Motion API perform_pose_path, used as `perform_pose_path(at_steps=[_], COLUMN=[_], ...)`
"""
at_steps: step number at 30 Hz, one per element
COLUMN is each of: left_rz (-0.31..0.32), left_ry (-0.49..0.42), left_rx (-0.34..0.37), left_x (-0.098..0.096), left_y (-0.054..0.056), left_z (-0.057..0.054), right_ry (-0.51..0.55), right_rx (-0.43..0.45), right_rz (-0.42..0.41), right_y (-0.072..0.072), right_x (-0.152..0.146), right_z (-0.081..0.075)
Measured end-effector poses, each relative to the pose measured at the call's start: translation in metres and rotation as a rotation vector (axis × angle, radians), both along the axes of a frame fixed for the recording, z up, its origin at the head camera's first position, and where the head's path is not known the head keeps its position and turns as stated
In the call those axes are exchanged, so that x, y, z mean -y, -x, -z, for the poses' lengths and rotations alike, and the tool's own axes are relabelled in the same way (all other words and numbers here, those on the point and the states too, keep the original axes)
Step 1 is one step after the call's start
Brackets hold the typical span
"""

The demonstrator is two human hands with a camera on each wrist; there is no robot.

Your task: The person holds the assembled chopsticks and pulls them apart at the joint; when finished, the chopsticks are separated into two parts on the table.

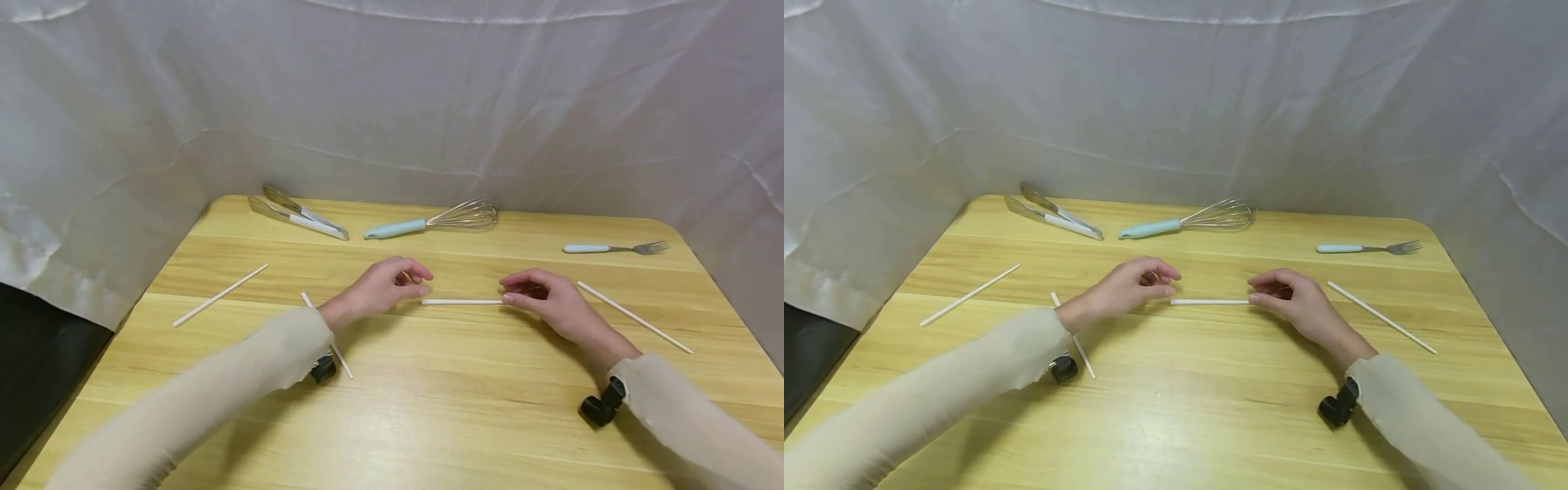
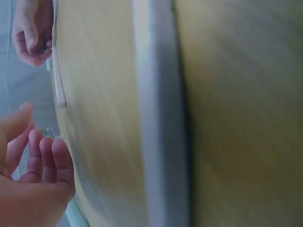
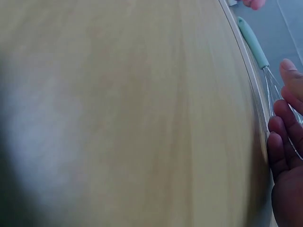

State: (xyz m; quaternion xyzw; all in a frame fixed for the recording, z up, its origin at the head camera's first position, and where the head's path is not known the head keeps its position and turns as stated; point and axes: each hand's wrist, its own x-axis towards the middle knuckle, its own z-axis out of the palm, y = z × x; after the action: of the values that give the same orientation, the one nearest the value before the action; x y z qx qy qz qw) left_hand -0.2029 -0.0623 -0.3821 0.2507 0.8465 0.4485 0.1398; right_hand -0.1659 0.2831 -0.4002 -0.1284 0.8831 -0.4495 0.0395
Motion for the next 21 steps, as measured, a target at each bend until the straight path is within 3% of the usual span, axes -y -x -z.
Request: perform_pose_path(at_steps=[11, 21], left_rz=[0.084, 0.131], left_ry=[0.051, 0.143], left_rx=[0.023, 0.010], left_x=[-0.021, -0.032], left_y=[0.002, 0.002], left_z=[0.002, 0.001], right_ry=[-0.067, -0.168], right_rx=[-0.010, -0.064], right_rz=[-0.089, -0.103], right_y=[0.005, 0.007], right_x=[0.011, 0.018], right_z=[0.001, 0.001])
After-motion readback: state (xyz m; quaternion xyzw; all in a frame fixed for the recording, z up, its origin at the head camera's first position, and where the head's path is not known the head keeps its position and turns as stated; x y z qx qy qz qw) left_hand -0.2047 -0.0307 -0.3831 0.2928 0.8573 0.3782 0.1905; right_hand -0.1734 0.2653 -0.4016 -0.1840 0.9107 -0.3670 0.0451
